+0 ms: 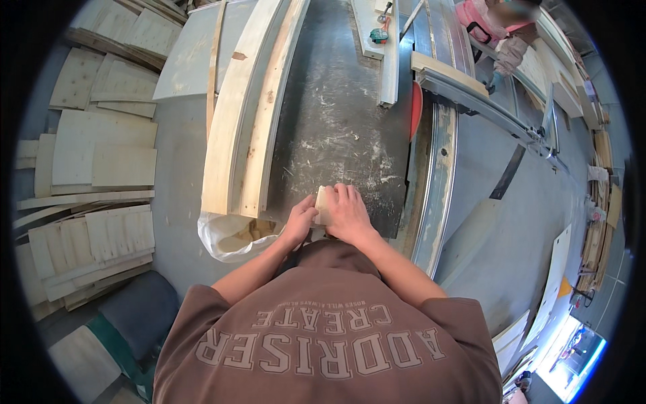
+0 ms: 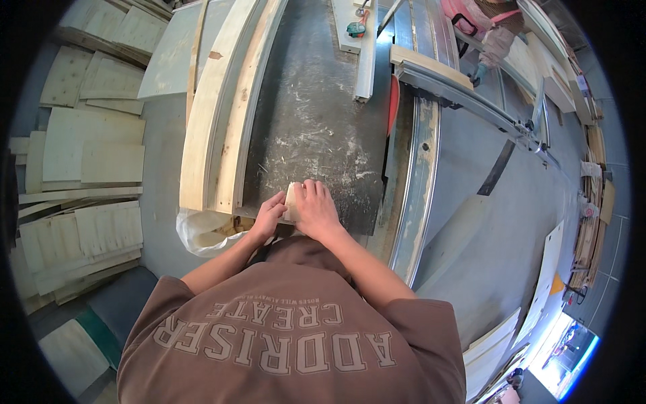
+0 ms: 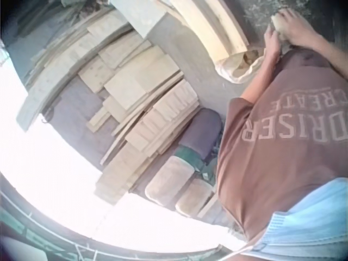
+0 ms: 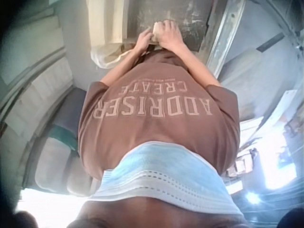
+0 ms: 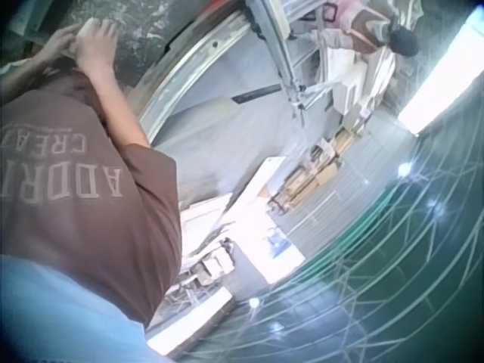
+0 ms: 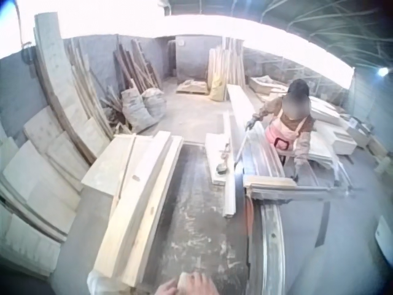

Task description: The person repeatedly feeds small rectangular wooden blocks through a table saw, using both hands to guide each piece along the blade. The person stacks the cut blocks on the table surface as they are completed.

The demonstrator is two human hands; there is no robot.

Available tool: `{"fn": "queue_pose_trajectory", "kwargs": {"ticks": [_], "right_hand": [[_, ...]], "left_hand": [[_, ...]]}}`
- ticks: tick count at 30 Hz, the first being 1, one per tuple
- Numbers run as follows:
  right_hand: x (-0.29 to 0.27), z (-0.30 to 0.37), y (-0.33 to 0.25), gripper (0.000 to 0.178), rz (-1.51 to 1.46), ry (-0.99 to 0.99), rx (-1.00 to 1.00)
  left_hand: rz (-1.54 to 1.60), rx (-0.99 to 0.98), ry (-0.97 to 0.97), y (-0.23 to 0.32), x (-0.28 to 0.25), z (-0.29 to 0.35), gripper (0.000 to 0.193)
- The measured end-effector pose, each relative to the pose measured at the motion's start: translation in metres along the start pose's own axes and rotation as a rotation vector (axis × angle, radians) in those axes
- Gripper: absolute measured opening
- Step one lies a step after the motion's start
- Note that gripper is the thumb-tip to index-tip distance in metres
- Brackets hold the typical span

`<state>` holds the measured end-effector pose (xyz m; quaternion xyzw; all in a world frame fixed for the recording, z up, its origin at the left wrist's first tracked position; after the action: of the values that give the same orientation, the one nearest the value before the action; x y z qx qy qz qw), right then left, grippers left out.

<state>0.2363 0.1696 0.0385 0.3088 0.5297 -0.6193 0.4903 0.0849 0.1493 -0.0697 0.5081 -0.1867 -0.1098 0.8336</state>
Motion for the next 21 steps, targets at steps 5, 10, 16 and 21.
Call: {"fn": "queue_pose_trajectory", "kwargs": {"ticks": [5, 10, 16, 21], "right_hand": [[0.011, 0.011, 0.002, 0.099, 0.079, 0.137, -0.013], [0.034, 0.0, 0.018, 0.113, 0.062, -0.211, 0.095], [0.019, 0.02, 0.035, 0.109, -0.195, 0.007, 0.231], [0.089, 0.033, 0.083, 0.08, -1.326, -0.225, 0.552]], "left_hand": [[-0.099, 0.161, -0.05, 0.002, 0.011, 0.005, 0.073], [-0.392, 0.082, 0.007, 0.0, 0.019, 0.006, 0.088], [-0.388, 0.023, -0.045, 0.021, 0.021, 0.011, 0.107], [-0.342, 0.054, -0.023, -0.005, 0.018, 0.003, 0.113]]}}
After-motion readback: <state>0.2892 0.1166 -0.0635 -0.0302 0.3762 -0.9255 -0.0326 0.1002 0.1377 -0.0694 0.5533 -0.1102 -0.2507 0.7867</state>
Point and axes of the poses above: each hand's wrist, its own z-axis away from the middle knuckle, its own x-axis out of the palm, y = z × x, the point moved 6 cm from there along -z, towards the middle knuckle, and after that the axes turned 14 degrees about x, right-handed, at the moved point
